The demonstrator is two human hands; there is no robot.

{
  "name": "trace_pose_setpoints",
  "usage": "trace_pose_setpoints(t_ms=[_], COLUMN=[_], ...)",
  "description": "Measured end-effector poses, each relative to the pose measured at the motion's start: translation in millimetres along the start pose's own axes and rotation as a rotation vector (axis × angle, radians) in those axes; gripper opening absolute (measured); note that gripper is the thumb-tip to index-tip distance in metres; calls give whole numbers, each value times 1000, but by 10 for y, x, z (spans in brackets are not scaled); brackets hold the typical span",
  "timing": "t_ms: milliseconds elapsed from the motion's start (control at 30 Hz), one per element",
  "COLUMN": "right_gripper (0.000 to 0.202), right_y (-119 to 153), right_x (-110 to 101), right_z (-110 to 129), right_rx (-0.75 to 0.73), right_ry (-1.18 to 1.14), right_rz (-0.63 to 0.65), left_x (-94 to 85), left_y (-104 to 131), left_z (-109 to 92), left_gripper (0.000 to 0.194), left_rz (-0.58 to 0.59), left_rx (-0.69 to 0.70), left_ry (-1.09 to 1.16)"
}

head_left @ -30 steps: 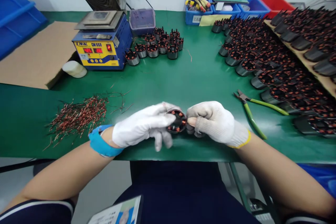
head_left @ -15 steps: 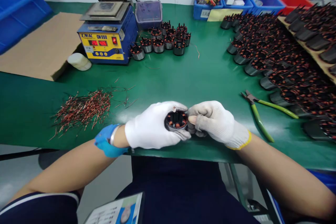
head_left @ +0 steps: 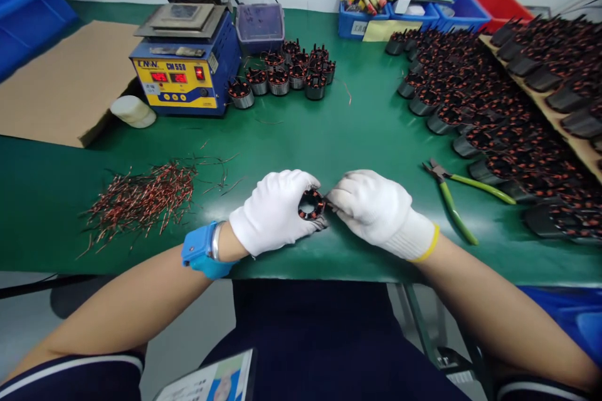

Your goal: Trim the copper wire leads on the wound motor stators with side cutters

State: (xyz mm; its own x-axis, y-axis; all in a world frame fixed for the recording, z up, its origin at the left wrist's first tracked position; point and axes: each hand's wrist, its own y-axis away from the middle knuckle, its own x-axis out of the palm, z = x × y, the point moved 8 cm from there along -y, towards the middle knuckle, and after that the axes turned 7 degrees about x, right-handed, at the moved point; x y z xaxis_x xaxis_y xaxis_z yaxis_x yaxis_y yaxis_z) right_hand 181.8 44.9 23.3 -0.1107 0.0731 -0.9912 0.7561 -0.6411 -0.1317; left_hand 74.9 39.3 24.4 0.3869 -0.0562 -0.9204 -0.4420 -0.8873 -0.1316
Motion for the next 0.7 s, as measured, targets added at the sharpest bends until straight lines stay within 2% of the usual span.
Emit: trace_pose_setpoints(t_ms=[67, 167, 267, 333, 367, 433, 500, 600, 633, 700], right_gripper=[28, 33, 38, 53, 57, 59, 61, 88, 95, 96], right_y=[86, 451, 1056, 1428, 1543, 1610, 1536, 1433, 1423, 1444], right_x=[17, -72, -215, -247, -224, -132, -77, -51, -30, 18], right_z=[-150, -587, -1050, -1189, -1184, -1073, -935, -927, -969, -1071], right_rx=[67, 315, 690, 888, 922, 886, 802, 785, 788, 788], right_ry=[-13, -92, 64, 224, 242, 181, 116, 142, 144, 120], right_rz=[55, 48, 6, 61, 98, 140, 89, 13, 29, 109], left_x=[-5, -65, -228, -289, -271, -173, -90, -64, -62, -59], left_y=[9, 36, 59, 72, 70, 54, 37, 21, 17, 11], left_z=[38, 99, 22, -69, -101, -115, -83, -20, -7, 5], left_gripper=[50, 54, 70, 70, 60, 34, 18, 16, 17, 19], left_rz=[52, 81, -63, -147, -140, -62, -2, -8, -11, -13], left_rx=[-5, -42, 6, 60, 72, 55, 15, -31, -34, -24], left_ry=[14, -6, -17, -11, -15, -42, -70, -61, -45, -5])
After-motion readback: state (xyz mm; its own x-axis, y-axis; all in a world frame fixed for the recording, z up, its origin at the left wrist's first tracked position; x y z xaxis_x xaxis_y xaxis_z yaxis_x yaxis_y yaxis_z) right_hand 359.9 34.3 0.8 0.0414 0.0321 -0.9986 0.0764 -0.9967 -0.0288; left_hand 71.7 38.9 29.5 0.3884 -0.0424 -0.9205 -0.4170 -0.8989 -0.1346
